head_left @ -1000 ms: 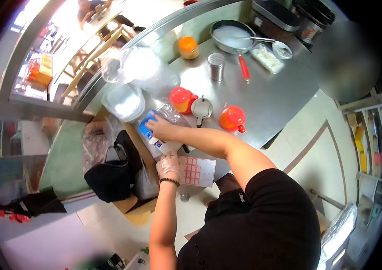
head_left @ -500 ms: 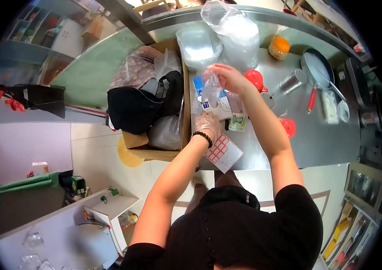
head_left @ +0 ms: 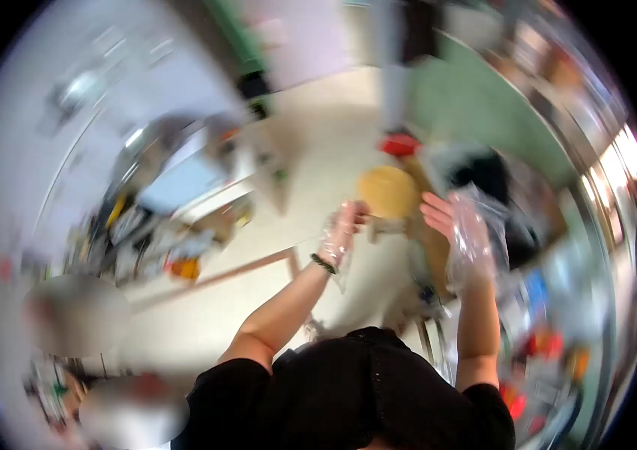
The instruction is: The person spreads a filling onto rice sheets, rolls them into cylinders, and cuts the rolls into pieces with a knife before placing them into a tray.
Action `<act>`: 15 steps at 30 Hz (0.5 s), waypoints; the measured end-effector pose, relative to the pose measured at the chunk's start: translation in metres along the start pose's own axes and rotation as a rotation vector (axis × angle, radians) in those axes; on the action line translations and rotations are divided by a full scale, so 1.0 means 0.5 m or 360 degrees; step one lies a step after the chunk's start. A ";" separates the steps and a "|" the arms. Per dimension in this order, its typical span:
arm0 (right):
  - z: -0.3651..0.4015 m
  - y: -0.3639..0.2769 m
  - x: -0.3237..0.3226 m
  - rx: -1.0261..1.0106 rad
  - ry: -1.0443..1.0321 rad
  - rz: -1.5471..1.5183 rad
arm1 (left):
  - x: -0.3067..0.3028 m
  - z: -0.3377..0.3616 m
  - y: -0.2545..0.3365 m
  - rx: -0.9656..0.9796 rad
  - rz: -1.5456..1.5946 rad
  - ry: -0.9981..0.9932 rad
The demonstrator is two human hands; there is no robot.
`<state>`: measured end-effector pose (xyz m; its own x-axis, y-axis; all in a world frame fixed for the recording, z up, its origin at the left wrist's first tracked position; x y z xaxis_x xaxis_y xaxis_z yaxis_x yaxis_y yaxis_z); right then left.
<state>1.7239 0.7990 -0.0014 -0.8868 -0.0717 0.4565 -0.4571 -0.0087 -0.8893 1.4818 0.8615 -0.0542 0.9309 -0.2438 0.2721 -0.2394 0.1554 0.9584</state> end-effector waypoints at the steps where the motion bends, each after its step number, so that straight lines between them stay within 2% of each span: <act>1: -0.067 0.065 0.093 0.0012 -0.0230 0.0054 | -0.106 0.037 0.035 0.0045 0.0022 0.0002; 3: -0.106 0.160 0.329 -0.0117 -0.0057 0.0513 | -0.297 0.153 0.109 0.0222 0.0009 0.0211; 5: -0.252 0.387 0.486 0.0446 -0.0755 0.1335 | -0.486 0.298 0.156 0.0367 -0.0018 0.0537; 7: -0.268 0.581 0.785 0.0216 -0.1302 0.0555 | -0.680 0.441 0.164 0.0311 0.0039 0.0779; 8: -0.259 0.667 0.923 0.0261 -0.1518 0.0550 | -0.778 0.514 0.157 0.0261 0.0189 0.0903; 9: -0.202 0.683 1.066 -0.0532 -0.1468 0.1554 | -0.858 0.575 0.133 0.0200 0.0363 0.0979; 10: -0.144 0.693 1.190 -0.1456 -0.1191 0.2424 | -0.925 0.633 0.126 0.0248 0.0402 0.1098; 11: -0.117 0.735 1.295 -0.1486 -0.1285 0.2368 | -0.994 0.693 0.128 0.0299 0.0415 0.1273; 12: -0.036 0.729 1.323 -0.1673 -0.1473 0.2168 | -0.971 0.762 0.113 0.0348 0.0381 0.1421; 13: 0.013 0.758 1.416 -0.1827 -0.1670 0.2001 | -1.020 0.818 0.127 0.0354 0.0394 0.1469; 15: 0.060 0.836 1.563 -0.1865 -0.1814 0.1990 | -1.109 0.898 0.146 0.0430 0.0359 0.1528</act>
<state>0.8419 0.7092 -0.0171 -0.4650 0.0094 -0.8853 0.0062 1.0000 0.0074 0.8242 0.5780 -0.0961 0.6559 0.6531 0.3785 -0.3803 -0.1472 0.9131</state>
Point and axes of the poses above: each hand's wrist, its own z-axis away from the middle knuckle, its own x-axis out of the palm, y = z × x, the point moved 6 cm from there along -z, towards the middle knuckle, and after that the axes turned 11 degrees about z, right-handed, at the moved point
